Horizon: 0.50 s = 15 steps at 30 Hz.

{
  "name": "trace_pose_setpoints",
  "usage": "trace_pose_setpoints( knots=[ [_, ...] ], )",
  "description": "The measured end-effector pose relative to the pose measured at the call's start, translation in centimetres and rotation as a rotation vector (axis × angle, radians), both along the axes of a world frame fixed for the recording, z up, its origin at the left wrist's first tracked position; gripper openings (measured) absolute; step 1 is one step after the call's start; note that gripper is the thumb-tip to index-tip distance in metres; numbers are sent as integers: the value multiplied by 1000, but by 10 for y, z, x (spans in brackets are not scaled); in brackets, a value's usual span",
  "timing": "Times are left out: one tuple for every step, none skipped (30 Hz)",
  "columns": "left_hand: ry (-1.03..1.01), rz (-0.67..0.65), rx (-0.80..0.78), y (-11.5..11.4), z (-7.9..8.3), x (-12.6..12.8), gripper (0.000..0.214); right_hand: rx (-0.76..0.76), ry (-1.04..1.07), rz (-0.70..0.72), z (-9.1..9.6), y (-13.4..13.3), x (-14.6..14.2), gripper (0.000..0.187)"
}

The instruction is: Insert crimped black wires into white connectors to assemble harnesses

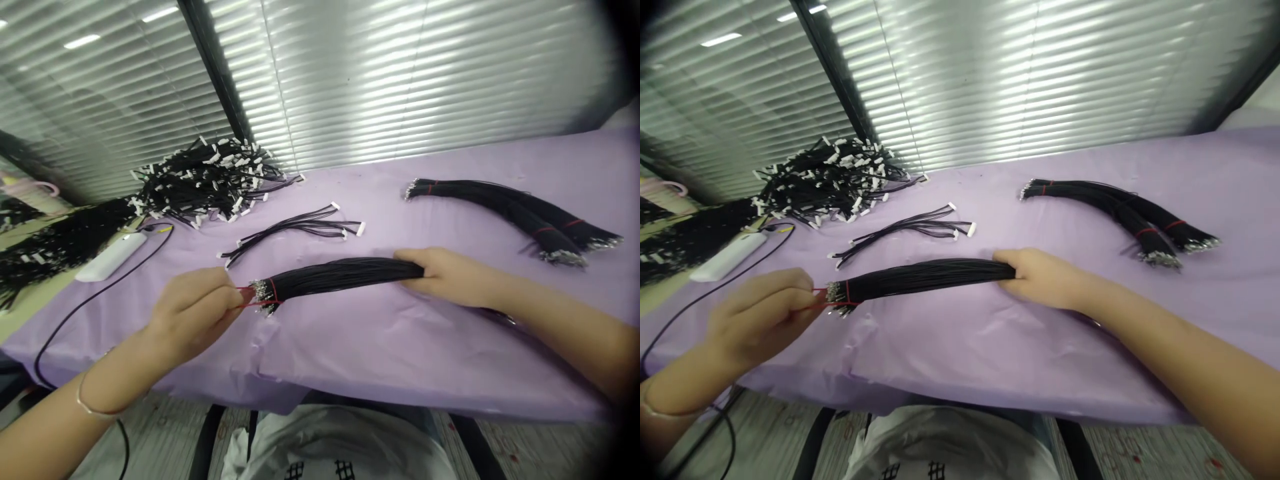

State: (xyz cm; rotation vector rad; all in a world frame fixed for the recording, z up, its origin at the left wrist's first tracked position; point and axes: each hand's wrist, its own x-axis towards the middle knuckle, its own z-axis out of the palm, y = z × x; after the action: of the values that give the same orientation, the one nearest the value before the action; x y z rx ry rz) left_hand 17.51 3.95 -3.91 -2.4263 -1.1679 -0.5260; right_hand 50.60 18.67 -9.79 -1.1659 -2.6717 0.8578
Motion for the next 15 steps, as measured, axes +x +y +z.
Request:
trace_pose_setpoints(
  knots=[
    [-1, 15, 44, 1, 3, 3, 23, -13, 11, -9, 0, 0, 2, 25],
    [15, 20, 82, 2, 6, 6, 24, -22, 20, -18, -1, 1, 3, 25],
    [33, 22, 108, 3, 8, 8, 26, -25, 29, -26, -1, 2, 4, 25],
    [43, 34, 112, 4, 10, 10, 29, -27, 34, -29, -3, 3, 5, 26],
    [46, 51, 118, 4, 10, 10, 31, -29, 35, -31, -4, 3, 5, 26],
    [56, 69, 121, 5, 10, 9, 32, -31, 29, -29, -5, 3, 5, 26],
    [67, 83, 122, 5, 10, 8, 33, -31, 22, -29, -6, 3, 5, 26],
    [81, 96, 116, 4, 9, 5, 33, -25, 18, -32, -5, 3, 5, 26],
    [94, 113, 113, 3, 8, 3, 33, -18, 16, -37, -4, 2, 5, 26],
    [111, 132, 108, 2, 7, -1, 34, -10, 10, -47, -3, 1, 5, 25],
    [124, 148, 110, 1, 6, -4, 36, 3, 6, -61, -1, 0, 6, 24],
    [131, 163, 107, -1, 7, -8, 38, 18, -1, -76, 2, -1, 7, 24],
    [130, 187, 106, -4, 8, -12, 39, 38, -13, -92, 4, -1, 9, 23],
    [115, 219, 111, -7, 10, -17, 40, 60, -29, -112, 6, 0, 12, 23],
    [82, 266, 116, -10, 12, -22, 40, 88, -47, -138, 6, 1, 15, 23]
  ],
)
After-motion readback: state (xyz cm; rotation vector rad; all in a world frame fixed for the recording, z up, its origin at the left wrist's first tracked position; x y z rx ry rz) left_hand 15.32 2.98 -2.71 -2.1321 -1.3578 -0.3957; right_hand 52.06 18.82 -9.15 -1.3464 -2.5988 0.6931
